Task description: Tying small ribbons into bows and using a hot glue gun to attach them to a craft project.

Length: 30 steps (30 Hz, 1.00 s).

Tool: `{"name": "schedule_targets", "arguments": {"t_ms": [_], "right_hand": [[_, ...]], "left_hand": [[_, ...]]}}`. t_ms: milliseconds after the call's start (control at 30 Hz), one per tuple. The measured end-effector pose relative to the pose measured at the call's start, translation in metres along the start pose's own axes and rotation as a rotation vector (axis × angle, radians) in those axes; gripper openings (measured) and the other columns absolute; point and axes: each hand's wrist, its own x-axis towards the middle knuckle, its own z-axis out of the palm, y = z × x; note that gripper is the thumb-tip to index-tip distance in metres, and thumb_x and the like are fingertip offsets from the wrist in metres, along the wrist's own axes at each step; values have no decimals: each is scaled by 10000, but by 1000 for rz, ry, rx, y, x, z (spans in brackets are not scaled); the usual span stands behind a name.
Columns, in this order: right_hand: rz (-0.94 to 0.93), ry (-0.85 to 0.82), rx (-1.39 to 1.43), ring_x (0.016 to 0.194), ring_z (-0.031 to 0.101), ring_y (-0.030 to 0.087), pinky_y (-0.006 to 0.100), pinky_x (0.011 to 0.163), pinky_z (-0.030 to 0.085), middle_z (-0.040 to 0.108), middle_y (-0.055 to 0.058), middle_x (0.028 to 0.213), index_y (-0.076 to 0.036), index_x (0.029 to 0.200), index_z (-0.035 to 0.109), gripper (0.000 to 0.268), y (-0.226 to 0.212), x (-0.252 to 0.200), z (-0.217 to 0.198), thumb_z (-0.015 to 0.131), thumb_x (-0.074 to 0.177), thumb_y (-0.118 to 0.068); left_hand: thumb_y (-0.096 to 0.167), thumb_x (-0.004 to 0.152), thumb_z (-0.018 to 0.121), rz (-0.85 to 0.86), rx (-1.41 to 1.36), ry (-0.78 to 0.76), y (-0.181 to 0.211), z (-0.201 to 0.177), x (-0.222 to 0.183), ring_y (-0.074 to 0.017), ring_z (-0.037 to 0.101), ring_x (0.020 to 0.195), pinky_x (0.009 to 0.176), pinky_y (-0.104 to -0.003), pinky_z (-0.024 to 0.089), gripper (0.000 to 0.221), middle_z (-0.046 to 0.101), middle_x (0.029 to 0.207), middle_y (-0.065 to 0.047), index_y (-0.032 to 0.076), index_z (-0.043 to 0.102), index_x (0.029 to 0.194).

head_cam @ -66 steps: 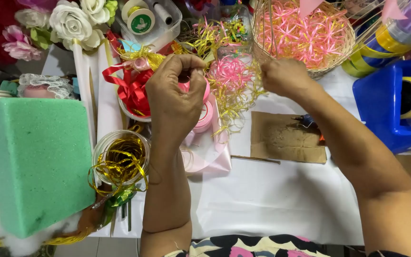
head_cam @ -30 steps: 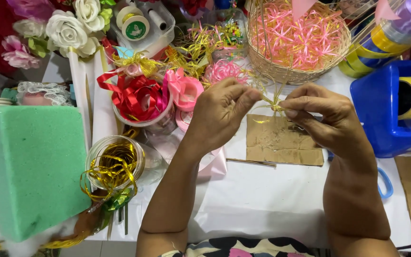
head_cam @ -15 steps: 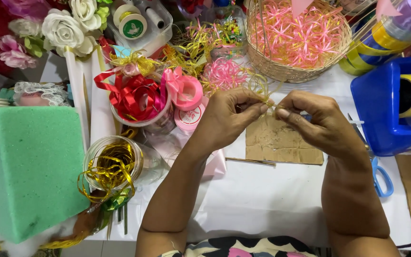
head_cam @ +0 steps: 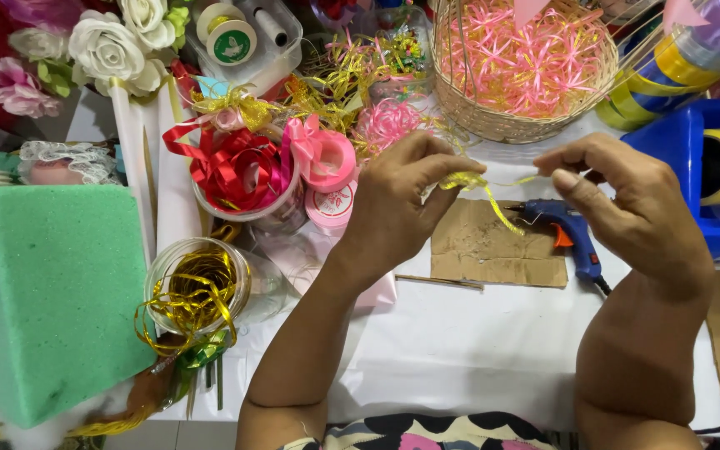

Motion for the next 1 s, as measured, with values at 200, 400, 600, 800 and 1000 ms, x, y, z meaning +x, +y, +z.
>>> {"name": "schedule_targets", "arguments": {"t_ms": [200, 400, 600, 800, 1000], "right_hand": [[-40, 37, 185, 1209, 590, 257, 359, 1050, 416, 638, 158, 1257, 18, 1254, 642, 360, -6, 9, 19, 411, 1105, -216], [130, -140, 492, 993, 558, 123, 248, 858, 425, 614, 48, 1090, -7, 1194, 651, 337, 0, 10, 37, 476, 1059, -263], [154, -131, 835, 731, 408, 51, 206, 662, 324, 513, -38, 861, -14, 1150, 635, 252, 11, 5, 47, 540, 1048, -225], [143, -57, 1004, 760, 511, 40, 173, 674, 400, 551, -26, 852, -56, 1015, 583, 77, -1, 2, 49, 615, 1008, -126], [102, 73, 578, 842, 607, 100, 203, 764, 527, 610, 47, 910, -17, 1003, 607, 81, -9, -6, 42, 639, 1010, -91]], "left_hand": [[166, 1059, 699, 271, 143, 89, 5, 11, 0, -303, 626, 1018, 859, -459, 511, 134, 616, 1132, -62, 224, 698, 1179], [25, 1119, 578, 338, 115, 105, 1, 9, 0, -296, 635, 1076, 986, -460, 537, 275, 605, 1173, -97, 215, 657, 1302], [87, 1111, 657, 366, 126, 147, 1, 9, 1, -296, 635, 1071, 965, -450, 555, 242, 608, 1190, -101, 218, 649, 1313], [83, 1149, 578, 341, 134, 108, 10, 5, 0, -305, 651, 1181, 1056, -453, 576, 273, 600, 1278, -131, 233, 629, 1371], [155, 1102, 516, -108, -182, 163, 20, -2, 8, -192, 667, 1066, 908, -319, 592, 192, 652, 1182, -72, 123, 600, 1272]]}}
